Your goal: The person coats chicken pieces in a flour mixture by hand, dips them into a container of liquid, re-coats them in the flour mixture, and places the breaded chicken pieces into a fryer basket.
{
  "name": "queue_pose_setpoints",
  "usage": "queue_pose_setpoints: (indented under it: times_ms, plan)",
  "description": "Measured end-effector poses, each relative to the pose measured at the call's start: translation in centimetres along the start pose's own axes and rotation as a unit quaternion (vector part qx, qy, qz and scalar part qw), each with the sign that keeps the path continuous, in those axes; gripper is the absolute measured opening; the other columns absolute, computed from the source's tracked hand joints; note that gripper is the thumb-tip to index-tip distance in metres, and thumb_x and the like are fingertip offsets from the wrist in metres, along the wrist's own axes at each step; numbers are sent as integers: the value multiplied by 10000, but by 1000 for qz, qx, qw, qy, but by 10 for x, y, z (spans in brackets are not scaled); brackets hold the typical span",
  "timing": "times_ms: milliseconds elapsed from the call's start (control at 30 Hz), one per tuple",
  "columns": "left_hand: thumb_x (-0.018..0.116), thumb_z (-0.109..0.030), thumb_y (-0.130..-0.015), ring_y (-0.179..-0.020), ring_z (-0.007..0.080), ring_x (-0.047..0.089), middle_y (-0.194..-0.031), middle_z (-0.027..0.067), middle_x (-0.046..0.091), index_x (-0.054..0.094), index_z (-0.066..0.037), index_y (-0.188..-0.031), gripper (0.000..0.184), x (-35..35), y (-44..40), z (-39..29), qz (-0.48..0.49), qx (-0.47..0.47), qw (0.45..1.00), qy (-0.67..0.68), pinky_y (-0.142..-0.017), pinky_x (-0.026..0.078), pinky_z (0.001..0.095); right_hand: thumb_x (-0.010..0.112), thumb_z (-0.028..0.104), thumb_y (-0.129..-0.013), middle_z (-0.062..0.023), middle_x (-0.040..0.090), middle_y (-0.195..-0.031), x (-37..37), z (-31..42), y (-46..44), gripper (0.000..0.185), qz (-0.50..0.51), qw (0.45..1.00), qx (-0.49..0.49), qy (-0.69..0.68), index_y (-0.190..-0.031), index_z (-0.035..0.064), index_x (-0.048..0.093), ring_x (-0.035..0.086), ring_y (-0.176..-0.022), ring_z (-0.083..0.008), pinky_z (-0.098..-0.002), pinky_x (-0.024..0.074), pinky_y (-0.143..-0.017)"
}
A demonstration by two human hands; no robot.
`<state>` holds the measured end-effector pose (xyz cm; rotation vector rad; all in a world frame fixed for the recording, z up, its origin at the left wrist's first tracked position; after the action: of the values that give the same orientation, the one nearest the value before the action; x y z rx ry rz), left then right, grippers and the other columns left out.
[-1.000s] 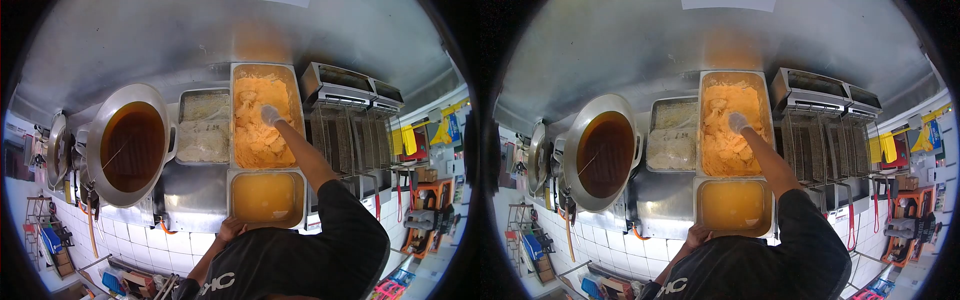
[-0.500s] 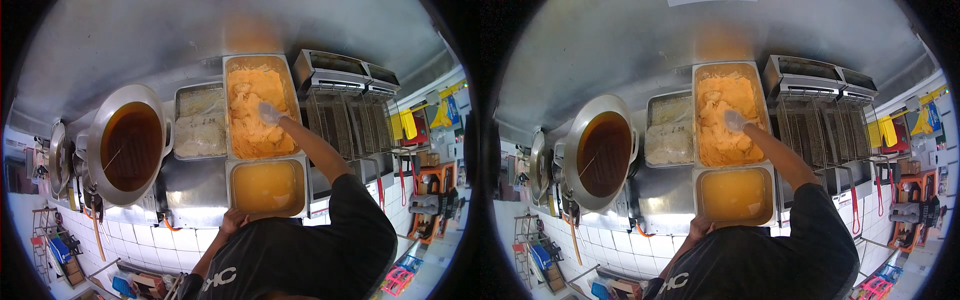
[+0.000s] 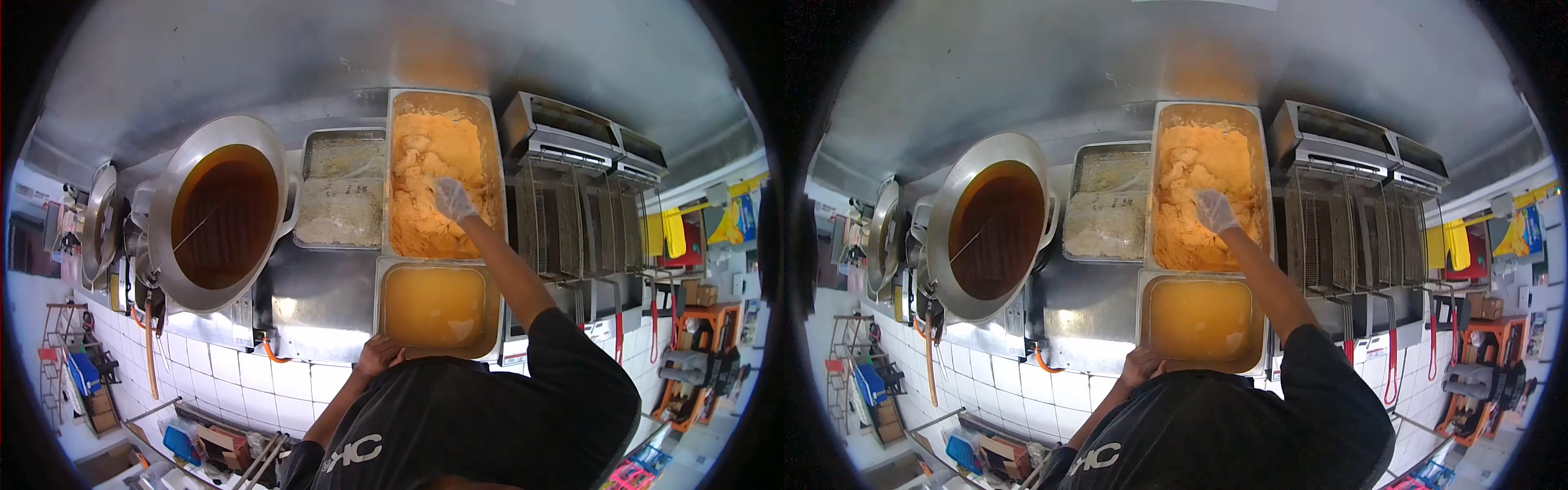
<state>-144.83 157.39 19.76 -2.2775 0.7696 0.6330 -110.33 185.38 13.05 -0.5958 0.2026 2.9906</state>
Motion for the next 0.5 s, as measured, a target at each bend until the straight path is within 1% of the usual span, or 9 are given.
queue_pose_setpoints:
  times_ms: [33,67,100,133,167,200,267,300,500]
  plan:
    - [755,-71,-844,-644,245,612,-738,50,615,663,-87,-759,126,0,0,-1,14,-3,1000,2,-582,460,383,571,95,-984,-103,561,-849,2,35,11,127,37,955,-2,294,-860,70,578,558,-850,-247,-386,451,-710]
    - [755,-71,-844,-644,245,612,-738,50,615,663,-87,-759,126,0,-1,-1,11,-6,1000,1,-582,460,383,572,75,-991,-48,453,-748,4,51,15,209,68,825,-5,561,-784,92,541,473,-746,-217,-359,396,-649]
    - [753,-71,-849,-642,240,612,-735,46,616,664,-90,-755,131,-1,-3,-1,9,-5,1000,9,-579,456,381,572,75,-991,-48,453,-748,6,40,11,209,71,824,-7,562,-784,92,541,473,-746,-217,-359,396,-649]
    - [752,-72,-853,-640,234,612,-732,42,617,664,-93,-750,137,-1,-4,-2,8,-3,1000,17,-577,452,379,586,94,-963,-104,577,-855,4,29,3,42,39,827,-7,561,-946,74,619,572,-832,-265,-387,471,-709]
    - [752,-72,-853,-640,234,612,-732,42,617,664,-93,-750,137,-2,-5,-1,5,-4,1000,15,-577,452,379,601,113,-936,-159,700,-961,2,31,-5,204,6,830,-9,558,-1107,55,696,671,-918,-313,-416,545,-768]
    - [752,-74,-857,-641,229,614,-731,41,620,666,-92,-749,140,-3,-5,-2,2,1,1000,13,-577,452,377,601,113,-936,-159,700,-961,4,31,-13,204,8,829,-13,558,-1107,55,696,671,-918,-313,-416,545,-768]
    - [752,-76,-861,-642,224,616,-730,39,623,667,-92,-747,143,-3,-3,-3,-2,5,1000,13,-578,452,375,609,122,-927,-156,710,-995,23,19,-25,304,153,708,-51,688,-1217,72,686,680,-941,-315,-402,554,-764]
    - [754,-78,-865,-649,219,624,-734,39,629,672,-90,-753,139,-1,-2,-2,4,3,1000,12,-581,456,372,599,129,-937,-150,706,-1009,29,17,-30,302,181,684,-62,704,-1222,73,682,677,-945,-308,-396,552,-769]
    - [760,-83,-875,-678,211,652,-754,38,651,687,-89,-768,129,0,-1,1,-8,4,1000,14,-591,480,363,545,168,-995,-120,681,-1090,36,10,-74,296,208,727,-60,651,-1252,81,662,655,-969,-265,-362,540,-796]
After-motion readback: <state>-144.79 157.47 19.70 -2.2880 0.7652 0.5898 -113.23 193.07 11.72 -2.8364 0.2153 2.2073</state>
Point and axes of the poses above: each hand's wrist, its own y-axis away from the middle knuckle, its own x-axis out of the palm, z = x × y, the point moved 7 cm from there along -y, towards the middle knuckle
